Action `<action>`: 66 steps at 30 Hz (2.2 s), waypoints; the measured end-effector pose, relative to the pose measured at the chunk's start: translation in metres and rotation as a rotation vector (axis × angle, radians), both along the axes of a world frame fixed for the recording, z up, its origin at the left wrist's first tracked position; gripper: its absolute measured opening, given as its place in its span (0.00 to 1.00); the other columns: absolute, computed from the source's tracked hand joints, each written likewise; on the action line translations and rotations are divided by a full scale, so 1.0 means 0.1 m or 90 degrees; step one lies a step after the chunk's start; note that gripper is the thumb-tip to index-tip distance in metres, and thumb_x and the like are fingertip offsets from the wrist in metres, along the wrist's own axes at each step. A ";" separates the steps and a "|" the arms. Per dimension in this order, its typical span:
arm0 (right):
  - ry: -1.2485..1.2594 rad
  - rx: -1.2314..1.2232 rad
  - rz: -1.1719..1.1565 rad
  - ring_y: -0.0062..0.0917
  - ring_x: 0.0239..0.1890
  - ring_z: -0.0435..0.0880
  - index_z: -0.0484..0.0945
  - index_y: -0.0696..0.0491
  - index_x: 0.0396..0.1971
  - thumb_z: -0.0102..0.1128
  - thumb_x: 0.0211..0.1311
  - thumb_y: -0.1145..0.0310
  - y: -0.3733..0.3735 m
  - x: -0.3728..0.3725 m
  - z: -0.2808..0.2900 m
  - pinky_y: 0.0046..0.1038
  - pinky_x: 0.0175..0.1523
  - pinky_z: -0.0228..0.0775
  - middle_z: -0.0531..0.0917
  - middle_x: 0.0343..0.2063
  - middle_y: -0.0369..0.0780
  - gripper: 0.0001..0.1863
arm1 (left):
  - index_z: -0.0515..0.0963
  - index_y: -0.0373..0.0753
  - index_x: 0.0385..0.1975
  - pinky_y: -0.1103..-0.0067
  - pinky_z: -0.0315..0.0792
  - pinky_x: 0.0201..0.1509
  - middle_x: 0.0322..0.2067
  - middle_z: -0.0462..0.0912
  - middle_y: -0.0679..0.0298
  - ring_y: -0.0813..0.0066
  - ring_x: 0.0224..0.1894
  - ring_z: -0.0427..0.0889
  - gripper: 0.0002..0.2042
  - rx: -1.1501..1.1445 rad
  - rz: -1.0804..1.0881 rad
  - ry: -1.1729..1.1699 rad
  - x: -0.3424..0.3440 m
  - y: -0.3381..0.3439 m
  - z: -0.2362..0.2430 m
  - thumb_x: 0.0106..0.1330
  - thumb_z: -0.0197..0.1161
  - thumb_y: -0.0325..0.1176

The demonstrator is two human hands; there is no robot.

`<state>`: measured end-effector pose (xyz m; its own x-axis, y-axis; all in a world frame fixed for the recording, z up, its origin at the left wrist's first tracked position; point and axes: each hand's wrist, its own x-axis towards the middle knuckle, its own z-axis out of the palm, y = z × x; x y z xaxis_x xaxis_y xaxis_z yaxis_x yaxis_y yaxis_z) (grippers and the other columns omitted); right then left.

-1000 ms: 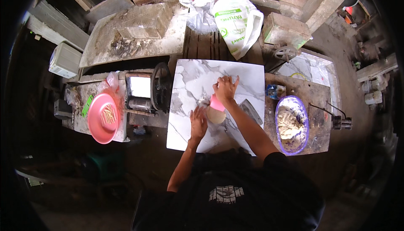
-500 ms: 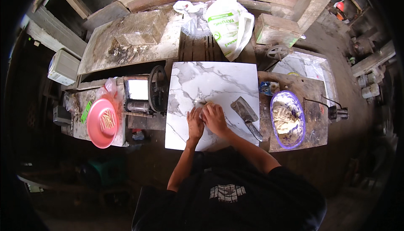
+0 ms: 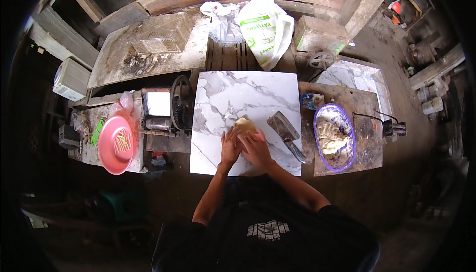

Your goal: The person places dough sticks into a pink bowl, then kneads dough in a purple bowl and flattens small pieces of dough by hand on a marble slab.

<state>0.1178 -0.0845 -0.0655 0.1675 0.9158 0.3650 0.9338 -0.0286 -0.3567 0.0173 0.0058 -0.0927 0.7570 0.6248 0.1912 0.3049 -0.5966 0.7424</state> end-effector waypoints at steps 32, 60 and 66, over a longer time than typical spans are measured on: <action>0.088 0.016 -0.080 0.35 0.31 0.72 0.68 0.54 0.39 0.56 0.45 0.65 0.05 -0.02 0.05 0.35 0.36 0.62 0.74 0.26 0.43 0.18 | 0.70 0.42 0.44 0.63 0.43 0.61 0.51 0.66 0.61 0.66 0.58 0.58 0.17 -0.015 0.029 0.026 -0.03 -0.08 0.04 0.53 0.52 0.27; 0.119 0.163 0.010 0.34 0.31 0.70 0.71 0.53 0.20 0.60 0.30 0.70 0.19 0.19 -0.16 0.33 0.37 0.61 0.73 0.24 0.38 0.11 | 0.69 0.31 0.40 0.72 0.65 0.47 0.38 0.74 0.50 0.55 0.42 0.72 0.11 -0.166 0.099 -0.160 0.15 -0.17 0.12 0.60 0.46 0.27; 0.134 0.162 -0.016 0.31 0.28 0.69 0.69 0.52 0.17 0.58 0.31 0.72 0.22 0.15 -0.21 0.31 0.33 0.59 0.71 0.22 0.36 0.09 | 0.69 0.32 0.39 0.71 0.65 0.46 0.35 0.74 0.51 0.54 0.40 0.71 0.11 -0.241 0.123 -0.166 0.22 -0.22 0.15 0.59 0.44 0.26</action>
